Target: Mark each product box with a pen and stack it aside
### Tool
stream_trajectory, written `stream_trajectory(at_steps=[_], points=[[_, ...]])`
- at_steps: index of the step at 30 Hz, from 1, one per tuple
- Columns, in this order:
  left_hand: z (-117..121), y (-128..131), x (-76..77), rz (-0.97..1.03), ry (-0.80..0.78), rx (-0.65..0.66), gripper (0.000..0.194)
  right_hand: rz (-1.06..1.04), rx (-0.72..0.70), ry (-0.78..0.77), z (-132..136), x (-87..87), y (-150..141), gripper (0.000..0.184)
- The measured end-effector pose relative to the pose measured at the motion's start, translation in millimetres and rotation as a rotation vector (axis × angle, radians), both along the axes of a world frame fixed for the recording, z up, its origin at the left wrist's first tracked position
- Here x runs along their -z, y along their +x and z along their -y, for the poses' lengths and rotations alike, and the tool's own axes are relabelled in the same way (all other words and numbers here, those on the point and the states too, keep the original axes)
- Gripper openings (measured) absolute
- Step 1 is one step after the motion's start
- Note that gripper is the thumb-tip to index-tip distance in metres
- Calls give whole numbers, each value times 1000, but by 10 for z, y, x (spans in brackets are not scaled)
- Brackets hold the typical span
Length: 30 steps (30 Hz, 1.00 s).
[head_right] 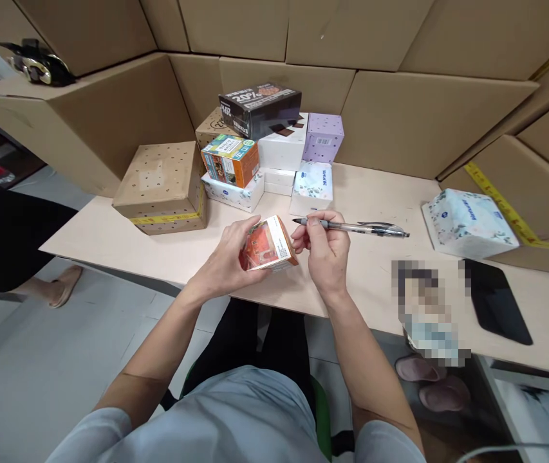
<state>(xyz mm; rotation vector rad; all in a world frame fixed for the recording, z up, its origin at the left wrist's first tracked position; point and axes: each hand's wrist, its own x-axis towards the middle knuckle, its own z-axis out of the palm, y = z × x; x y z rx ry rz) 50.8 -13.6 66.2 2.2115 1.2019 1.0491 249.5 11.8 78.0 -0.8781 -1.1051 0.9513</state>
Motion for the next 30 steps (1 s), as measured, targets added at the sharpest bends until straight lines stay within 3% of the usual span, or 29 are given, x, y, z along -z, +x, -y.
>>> stream_trajectory(at_steps=[2, 5, 9, 13, 20, 30], points=[[-32, 15, -29, -80, -2, 9, 82, 17, 21, 6, -4, 8, 14, 25], [-81, 46, 90, -36, 8, 25, 77, 92, 29, 15, 2, -23, 12, 27], [-86, 47, 407, 157, 67, 0, 96, 240, 19, -4, -17, -58, -21, 24], [-38, 19, 611, 284, -64, -38, 108, 436, 5, 44, -65, -7, -81, 19], [-28, 8, 598, 308, -141, -37, 99, 679, 100, 201, -85, 67, -152, 19], [-29, 8, 580, 297, -125, -42, 97, 799, 11, 180, -111, -7, -154, 20]])
